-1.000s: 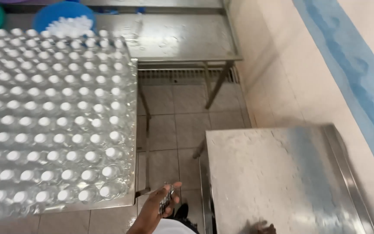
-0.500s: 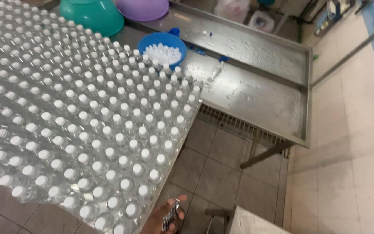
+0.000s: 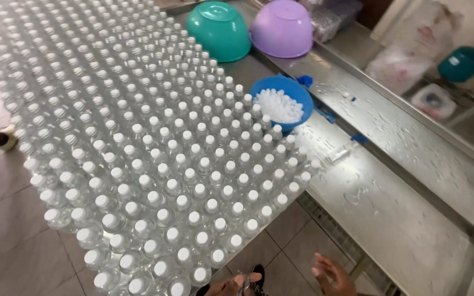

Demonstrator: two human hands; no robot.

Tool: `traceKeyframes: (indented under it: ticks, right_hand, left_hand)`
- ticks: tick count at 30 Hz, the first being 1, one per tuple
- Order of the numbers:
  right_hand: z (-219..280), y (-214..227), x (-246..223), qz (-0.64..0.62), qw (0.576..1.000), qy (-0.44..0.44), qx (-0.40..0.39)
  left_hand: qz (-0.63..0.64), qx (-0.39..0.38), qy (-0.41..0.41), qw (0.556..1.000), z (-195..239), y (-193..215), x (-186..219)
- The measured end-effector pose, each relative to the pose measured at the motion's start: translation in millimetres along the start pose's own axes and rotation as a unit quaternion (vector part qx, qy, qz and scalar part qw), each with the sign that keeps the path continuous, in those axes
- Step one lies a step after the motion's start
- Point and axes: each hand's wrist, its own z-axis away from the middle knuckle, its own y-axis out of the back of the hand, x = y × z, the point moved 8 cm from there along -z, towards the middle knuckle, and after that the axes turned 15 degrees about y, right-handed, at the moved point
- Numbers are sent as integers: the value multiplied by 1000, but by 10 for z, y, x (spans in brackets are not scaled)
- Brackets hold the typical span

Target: The person stands at a metal table filled with rows of empty plastic bottles. They repeatedly pick up white bottle caps from a blue bowl and screw them onto the bottles by hand.

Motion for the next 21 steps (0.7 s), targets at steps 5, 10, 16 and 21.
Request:
traceKeyframes:
  ticks: [5, 10, 16, 21]
  right_hand:
    - [-184, -236, -1100, -111, 908, 405, 6]
    - [-48, -208, -1926, -85, 860, 444, -238]
    - [-100, 59, -2226, 33, 817, 457, -351]
    - [-132, 56, -2331, 111, 782, 493, -367]
  left_hand:
    - [28, 49, 30, 998, -114, -734, 151]
    - [-80, -76, -58, 992, -625, -1643, 284]
    - [-57, -16, -53, 997, -924, -2020, 161]
    - [-191, 4, -84, 978, -1021, -2024, 179]
